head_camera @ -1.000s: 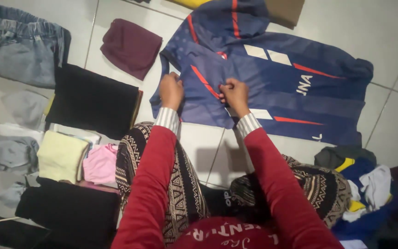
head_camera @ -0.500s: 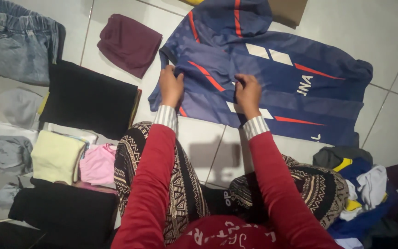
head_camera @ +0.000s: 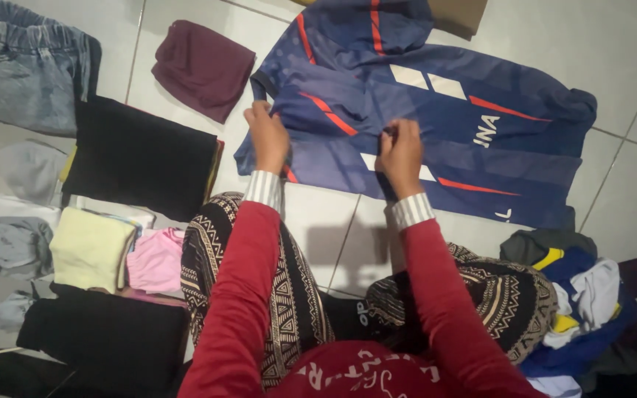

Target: The person is folding several items of laundry on the floor.

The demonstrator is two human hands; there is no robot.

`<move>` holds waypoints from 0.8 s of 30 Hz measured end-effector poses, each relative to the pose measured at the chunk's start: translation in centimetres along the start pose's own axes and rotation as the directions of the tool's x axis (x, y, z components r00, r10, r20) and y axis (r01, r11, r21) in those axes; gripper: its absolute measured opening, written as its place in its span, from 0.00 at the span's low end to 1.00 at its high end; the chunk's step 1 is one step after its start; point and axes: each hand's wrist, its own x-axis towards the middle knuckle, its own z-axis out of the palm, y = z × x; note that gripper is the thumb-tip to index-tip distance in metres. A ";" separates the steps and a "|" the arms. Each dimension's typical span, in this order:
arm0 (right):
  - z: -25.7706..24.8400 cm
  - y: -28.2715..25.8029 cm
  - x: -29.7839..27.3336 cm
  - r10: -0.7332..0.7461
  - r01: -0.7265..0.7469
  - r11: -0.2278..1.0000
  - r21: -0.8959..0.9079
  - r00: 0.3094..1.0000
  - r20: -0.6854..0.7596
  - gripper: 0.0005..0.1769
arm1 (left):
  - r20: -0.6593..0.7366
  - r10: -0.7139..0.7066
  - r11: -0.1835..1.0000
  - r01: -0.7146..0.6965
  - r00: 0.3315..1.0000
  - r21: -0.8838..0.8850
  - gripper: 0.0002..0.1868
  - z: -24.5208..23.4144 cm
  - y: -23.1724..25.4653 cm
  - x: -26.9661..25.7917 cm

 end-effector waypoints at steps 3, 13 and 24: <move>1.0 -1.1 -2.4 -0.048 0.048 0.999 -0.003 0.995 -0.092 0.20 | -0.014 -0.024 0.994 0.025 1.000 0.107 0.28 -0.6 4.6 -2.9; 1.2 -1.3 -5.6 -0.125 0.120 0.980 -0.159 0.992 -0.021 0.24 | 0.376 0.313 0.880 -0.415 0.872 0.231 0.37 5.8 4.7 -11.7; -7.1 10.1 -2.2 0.044 -0.050 0.998 -0.039 0.989 -0.138 0.16 | 0.432 0.393 0.809 -0.528 0.812 0.257 0.37 6.9 4.1 -12.1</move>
